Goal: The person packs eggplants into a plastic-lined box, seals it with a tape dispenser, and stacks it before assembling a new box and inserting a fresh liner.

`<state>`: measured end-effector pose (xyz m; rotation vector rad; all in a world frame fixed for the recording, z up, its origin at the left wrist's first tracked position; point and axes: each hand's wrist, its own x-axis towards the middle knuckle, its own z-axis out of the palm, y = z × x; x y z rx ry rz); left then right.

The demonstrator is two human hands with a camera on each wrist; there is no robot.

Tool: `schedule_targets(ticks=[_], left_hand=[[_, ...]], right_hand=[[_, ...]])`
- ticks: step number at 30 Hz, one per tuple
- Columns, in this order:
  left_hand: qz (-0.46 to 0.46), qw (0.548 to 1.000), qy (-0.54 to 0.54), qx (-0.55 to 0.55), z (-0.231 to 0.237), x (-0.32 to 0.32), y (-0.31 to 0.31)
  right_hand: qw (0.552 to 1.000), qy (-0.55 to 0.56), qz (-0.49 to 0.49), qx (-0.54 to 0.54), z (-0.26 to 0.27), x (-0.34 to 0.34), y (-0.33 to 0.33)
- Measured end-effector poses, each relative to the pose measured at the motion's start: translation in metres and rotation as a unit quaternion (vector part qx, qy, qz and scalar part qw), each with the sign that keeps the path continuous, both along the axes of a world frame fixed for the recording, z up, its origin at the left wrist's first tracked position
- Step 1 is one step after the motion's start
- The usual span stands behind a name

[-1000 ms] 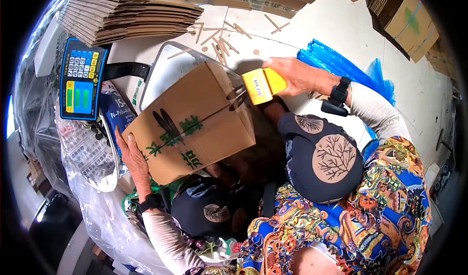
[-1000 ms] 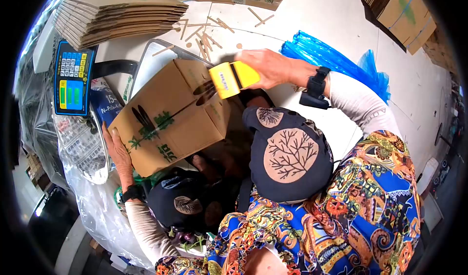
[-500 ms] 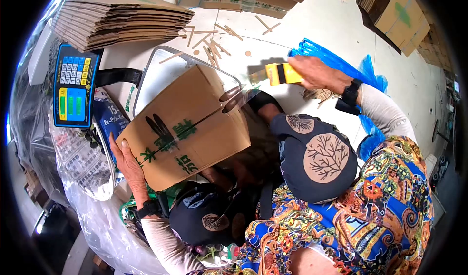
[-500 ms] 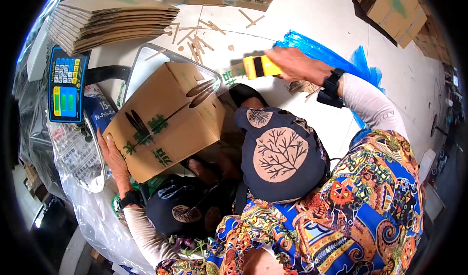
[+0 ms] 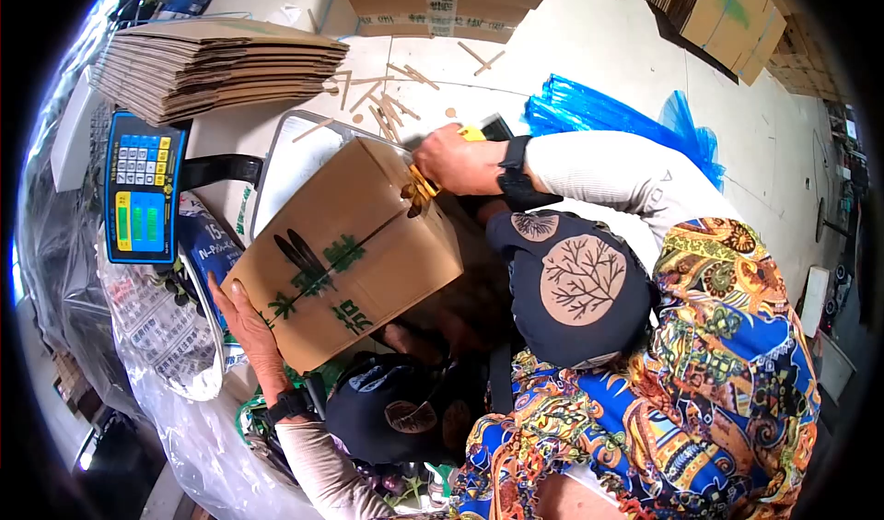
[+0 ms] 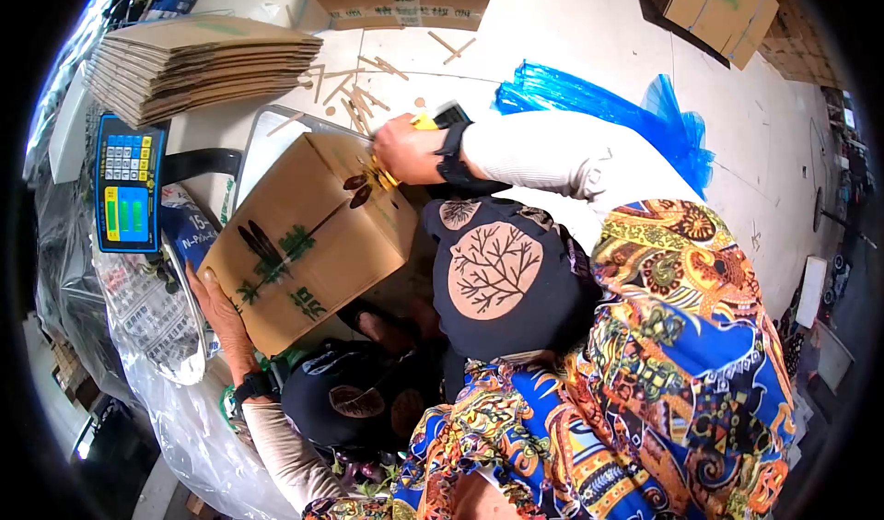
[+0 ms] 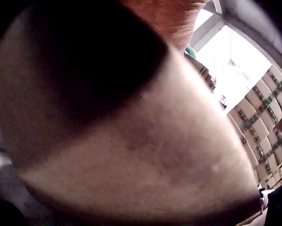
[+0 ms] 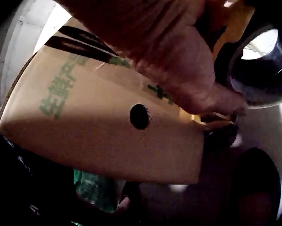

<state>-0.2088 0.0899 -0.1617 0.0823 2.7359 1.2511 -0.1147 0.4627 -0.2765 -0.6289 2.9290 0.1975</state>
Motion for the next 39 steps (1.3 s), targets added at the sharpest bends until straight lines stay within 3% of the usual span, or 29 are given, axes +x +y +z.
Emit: schedule_targets(ticks=[1, 2, 3, 5, 7, 10, 11, 12, 15, 16, 17, 21, 23, 25, 28, 30, 32, 34, 36, 39], left_hand=[[0.006, 1.000, -0.009, 0.009, -0.002, 0.000, -0.003], [0.010, 1.000, -0.020, 0.016, -0.004, 0.001, -0.005], [0.015, 0.999, -0.033, 0.024, -0.003, 0.001, -0.005], [0.030, 0.995, -0.072, 0.059, 0.001, 0.005, 0.000], [0.043, 0.986, -0.110, 0.114, -0.001, 0.006, 0.003], [0.111, 0.919, -0.230, 0.299, -0.010, 0.024, 0.007], [0.136, 0.885, -0.270, 0.354, -0.012, 0.030, 0.010], [0.135, 0.866, -0.258, 0.406, -0.015, 0.036, 0.017], [0.104, 0.789, -0.343, 0.499, -0.026, 0.045, 0.026], [0.110, 0.729, -0.370, 0.565, -0.049, 0.052, 0.016], [0.118, 0.705, -0.387, 0.583, -0.059, 0.058, 0.011], [0.145, 0.672, -0.425, 0.588, -0.075, 0.071, 0.015], [0.146, 0.670, -0.434, 0.584, -0.077, 0.068, 0.019], [0.145, 0.671, -0.440, 0.579, -0.077, 0.066, 0.022], [0.134, 0.684, -0.442, 0.565, -0.072, 0.059, 0.028], [0.124, 0.697, -0.441, 0.551, -0.063, 0.052, 0.034], [0.110, 0.717, -0.434, 0.535, -0.049, 0.045, 0.041], [0.083, 0.737, -0.427, 0.518, -0.030, 0.034, 0.054], [0.045, 0.760, -0.411, 0.501, -0.006, 0.019, 0.071], [-0.019, 0.792, -0.377, 0.479, 0.035, -0.004, 0.100]], right_hand=[[0.997, 0.042, -0.024, -0.051, -0.013, 0.008, 0.012], [0.929, -0.052, -0.136, -0.342, -0.016, 0.009, 0.029], [0.957, -0.098, -0.115, -0.246, 0.009, 0.012, 0.039], [0.969, -0.126, -0.130, -0.171, 0.015, 0.032, 0.071], [0.985, -0.113, -0.064, -0.113, 0.005, 0.055, 0.112], [0.939, -0.292, -0.170, -0.066, 0.049, 0.052, 0.112], [0.910, -0.241, -0.235, -0.242, 0.027, 0.055, 0.107], [0.764, -0.312, -0.317, -0.467, 0.040, 0.041, 0.096], [0.654, -0.226, -0.300, -0.656, 0.043, 0.032, 0.042], [0.515, -0.304, -0.361, -0.716, 0.011, 0.017, 0.032], [0.360, -0.352, -0.431, -0.749, -0.020, 0.003, 0.022], [0.324, -0.384, -0.420, -0.755, -0.018, 0.007, 0.015], [0.398, -0.354, -0.473, -0.702, 0.031, 0.015, 0.012], [0.383, -0.381, -0.473, -0.696, 0.054, 0.019, 0.012], [0.361, -0.396, -0.453, -0.713, 0.044, 0.018, 0.017], [0.392, -0.374, -0.399, -0.740, 0.034, 0.024, 0.024], [0.442, -0.349, -0.342, -0.752, 0.055, 0.029, 0.033], [0.463, -0.326, -0.297, -0.769, 0.083, 0.035, 0.048], [0.457, -0.309, -0.266, -0.791, 0.111, 0.044, 0.064], [0.405, -0.278, -0.243, -0.836, 0.139, 0.051, 0.083]])
